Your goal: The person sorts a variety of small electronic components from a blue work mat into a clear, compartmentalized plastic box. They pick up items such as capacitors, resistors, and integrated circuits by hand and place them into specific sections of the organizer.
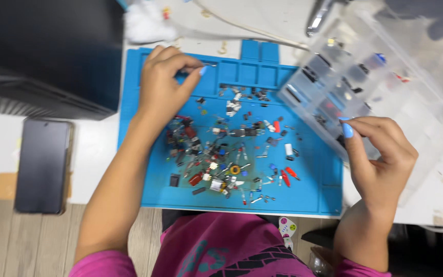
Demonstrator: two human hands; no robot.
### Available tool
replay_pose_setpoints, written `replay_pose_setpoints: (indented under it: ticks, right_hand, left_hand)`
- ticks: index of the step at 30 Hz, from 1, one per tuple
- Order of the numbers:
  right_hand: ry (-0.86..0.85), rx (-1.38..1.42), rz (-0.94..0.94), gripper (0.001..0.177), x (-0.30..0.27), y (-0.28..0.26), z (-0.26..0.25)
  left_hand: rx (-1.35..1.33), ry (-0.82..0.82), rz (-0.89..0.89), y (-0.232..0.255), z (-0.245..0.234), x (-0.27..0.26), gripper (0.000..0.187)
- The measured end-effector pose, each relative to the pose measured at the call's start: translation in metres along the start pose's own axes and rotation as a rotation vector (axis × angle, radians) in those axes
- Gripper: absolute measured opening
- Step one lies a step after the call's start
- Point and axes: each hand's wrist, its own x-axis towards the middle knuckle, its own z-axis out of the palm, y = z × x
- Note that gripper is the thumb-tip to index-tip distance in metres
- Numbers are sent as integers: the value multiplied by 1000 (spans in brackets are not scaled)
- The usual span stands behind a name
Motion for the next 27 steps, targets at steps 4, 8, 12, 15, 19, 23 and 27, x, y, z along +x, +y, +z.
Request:
replay_pose_setpoints:
  ticks: [4,8,12,15,19,23,27]
  right_hand:
    - [-73,101,-171,6,16,-10,38]
    - [-114,175,-170,8,10,2,63]
    - [-78,176,-172,9,6,10,67]
    - [-4,170,-165,13,6,10,66]
    - [67,263,-111,22,0,18,68]
    - [72,340,-79,33,-4,25,71]
    - [32,378,-85,44,-7,24,73]
  left_hand:
    - [3,-9,-36,-2,-3,-1,2]
    - [35,-87,-44,-2,3,-3,21]
    - [-19,-189,21,12,7,-5,23]
    - [-23,-327,23,21,16,-9,19]
    - [12,-433,90,28,28,-16,19]
    - [95,-439,156,28,37,-22,31]
    - [86,-434,127,29,34,-20,25]
